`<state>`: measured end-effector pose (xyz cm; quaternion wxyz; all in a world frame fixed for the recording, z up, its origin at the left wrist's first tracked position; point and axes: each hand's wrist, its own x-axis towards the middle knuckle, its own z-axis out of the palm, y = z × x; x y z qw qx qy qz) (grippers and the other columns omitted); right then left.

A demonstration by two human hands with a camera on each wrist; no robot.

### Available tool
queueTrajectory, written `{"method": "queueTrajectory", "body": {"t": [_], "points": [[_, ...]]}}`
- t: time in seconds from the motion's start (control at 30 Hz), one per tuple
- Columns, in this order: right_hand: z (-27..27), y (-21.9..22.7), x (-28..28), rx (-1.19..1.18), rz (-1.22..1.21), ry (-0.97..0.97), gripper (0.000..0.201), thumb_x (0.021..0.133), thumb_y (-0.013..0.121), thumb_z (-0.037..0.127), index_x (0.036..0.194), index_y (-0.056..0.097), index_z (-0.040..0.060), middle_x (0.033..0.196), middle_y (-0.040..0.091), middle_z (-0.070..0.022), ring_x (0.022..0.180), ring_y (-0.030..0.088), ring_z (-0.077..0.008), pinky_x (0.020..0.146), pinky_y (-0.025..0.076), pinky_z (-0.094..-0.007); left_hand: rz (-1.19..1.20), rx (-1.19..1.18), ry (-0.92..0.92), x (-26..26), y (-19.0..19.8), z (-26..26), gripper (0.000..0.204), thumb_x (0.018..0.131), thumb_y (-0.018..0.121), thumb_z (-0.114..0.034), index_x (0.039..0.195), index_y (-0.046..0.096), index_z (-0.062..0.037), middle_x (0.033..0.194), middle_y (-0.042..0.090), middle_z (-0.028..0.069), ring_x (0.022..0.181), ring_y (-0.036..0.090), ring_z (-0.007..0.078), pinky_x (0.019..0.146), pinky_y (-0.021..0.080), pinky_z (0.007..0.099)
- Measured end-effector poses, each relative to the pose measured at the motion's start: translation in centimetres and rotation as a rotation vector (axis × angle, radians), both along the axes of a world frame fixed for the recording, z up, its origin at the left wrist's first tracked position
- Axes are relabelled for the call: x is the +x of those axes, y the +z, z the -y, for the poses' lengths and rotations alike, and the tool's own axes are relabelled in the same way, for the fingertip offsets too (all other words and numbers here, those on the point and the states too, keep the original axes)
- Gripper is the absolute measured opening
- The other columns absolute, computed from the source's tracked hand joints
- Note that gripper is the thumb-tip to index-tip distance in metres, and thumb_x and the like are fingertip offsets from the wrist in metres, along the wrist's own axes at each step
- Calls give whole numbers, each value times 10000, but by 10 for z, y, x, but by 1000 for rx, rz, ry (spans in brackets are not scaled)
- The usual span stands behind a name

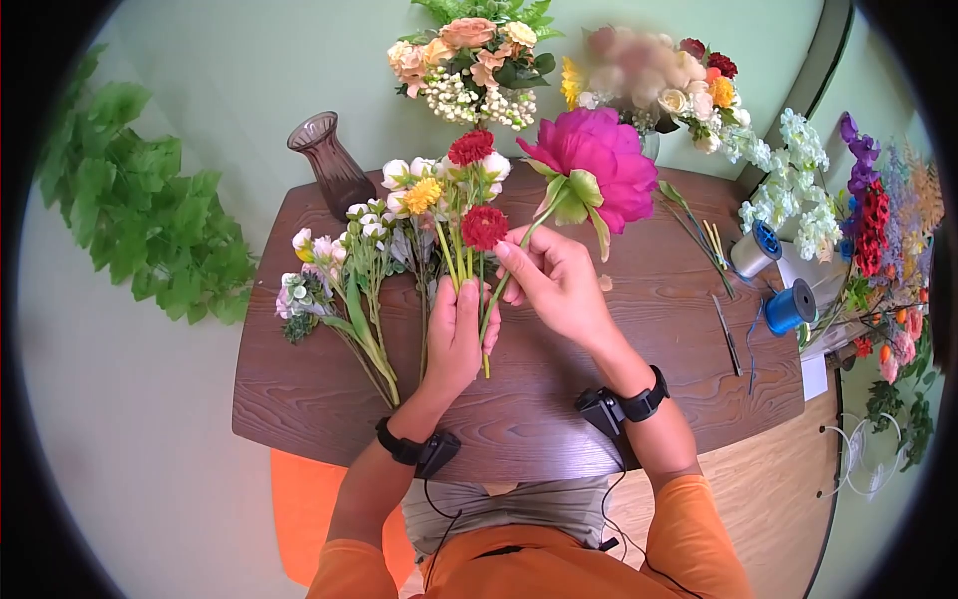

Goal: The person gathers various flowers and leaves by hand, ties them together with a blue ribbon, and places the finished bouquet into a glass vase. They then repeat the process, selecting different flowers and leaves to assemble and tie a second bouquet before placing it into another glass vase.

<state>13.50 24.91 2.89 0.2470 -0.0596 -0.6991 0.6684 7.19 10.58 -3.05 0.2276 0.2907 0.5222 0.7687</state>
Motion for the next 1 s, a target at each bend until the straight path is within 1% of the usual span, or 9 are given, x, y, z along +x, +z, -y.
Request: {"method": "queueTrajectory", "body": {"t": [0.17, 0.23, 0.43, 0.53, 0.67, 0.73, 0.83, 0.9, 1.0], "points": [[-2, -6, -1, 28, 19, 9, 152, 1016, 643, 114, 1010, 655, -37, 721, 667, -11, 608, 622, -47, 545, 489, -236, 69, 3, -43, 2, -3, 0, 234, 1130, 380, -279, 1081, 469, -68, 777, 526, 16, 549, 431, 38, 465, 344, 197], [-4, -4, 0, 67, 67, 17, 135, 1031, 622, 100, 1076, 641, -25, 839, 660, -28, 631, 622, -59, 554, 514, -226, 70, 9, -74, 2, -4, 1, 238, 1129, 382, -277, 1081, 475, -64, 778, 525, 15, 557, 432, 35, 466, 344, 198], [3, 4, 4, 110, -15, -82, 157, 989, 674, 106, 1055, 679, -36, 650, 681, -27, 566, 648, -60, 510, 495, -246, -55, -29, -79, -4, -3, 1, 234, 1132, 365, -263, 1100, 466, -55, 903, 605, 90, 651, 579, 109, 533, 481, 234], [6, 20, 12, 159, 94, -68, 215, 988, 691, 119, 1151, 690, -22, 761, 703, -15, 576, 620, -40, 510, 513, -222, 2, 75, 25, -16, 9, -1, 258, 1133, 342, -248, 1134, 421, -3, 1054, 660, 193, 771, 703, 220, 681, 597, 318], [2, 7, 7, 296, 39, -108, 258, 971, 715, 137, 1160, 696, -39, 762, 711, -46, 544, 631, -55, 480, 513, -246, -59, 53, 94, -23, 27, 3, 253, 1134, 324, -242, 1119, 389, 2, 1099, 662, 236, 819, 734, 252, 706, 618, 336], [4, -2, 3, 502, -90, -282, 289, 957, 706, 136, 1193, 681, -29, 636, 670, -120, 558, 699, -247, 513, 516, -332, -105, 4, 125, -16, 28, -1, 241, 1133, 329, -226, 1118, 387, 7, 1086, 667, 227, 798, 733, 246, 686, 617, 331], [11, 1, 4, 406, -51, -255, 243, 967, 680, 127, 1145, 674, -38, 681, 640, -167, 600, 692, -330, 550, 528, -368, -210, -84, 176, 0, 31, -5, 206, 1122, 363, -192, 1106, 395, 11, 989, 691, 187, 738, 731, 221, 613, 601, 318], [9, -2, 1, 437, -62, -202, 197, 977, 655, 110, 1103, 664, -41, 712, 627, -171, 616, 697, -313, 563, 535, -369, -453, -369, 245, 8, 33, -4, 198, 1120, 386, -198, 1149, 450, -13, 912, 665, 117, 671, 660, 159, 590, 544, 286], [12, 5, 2, 340, -91, -81, 143, 992, 615, 83, 1044, 635, -48, 767, 606, -168, 648, 705, -276, 573, 540, -364, -434, -271, 292, 1, 3, -13, 194, 1115, 410, -203, 1126, 482, -23, 787, 624, 55, 622, 584, 100, 540, 461, 261]]}}
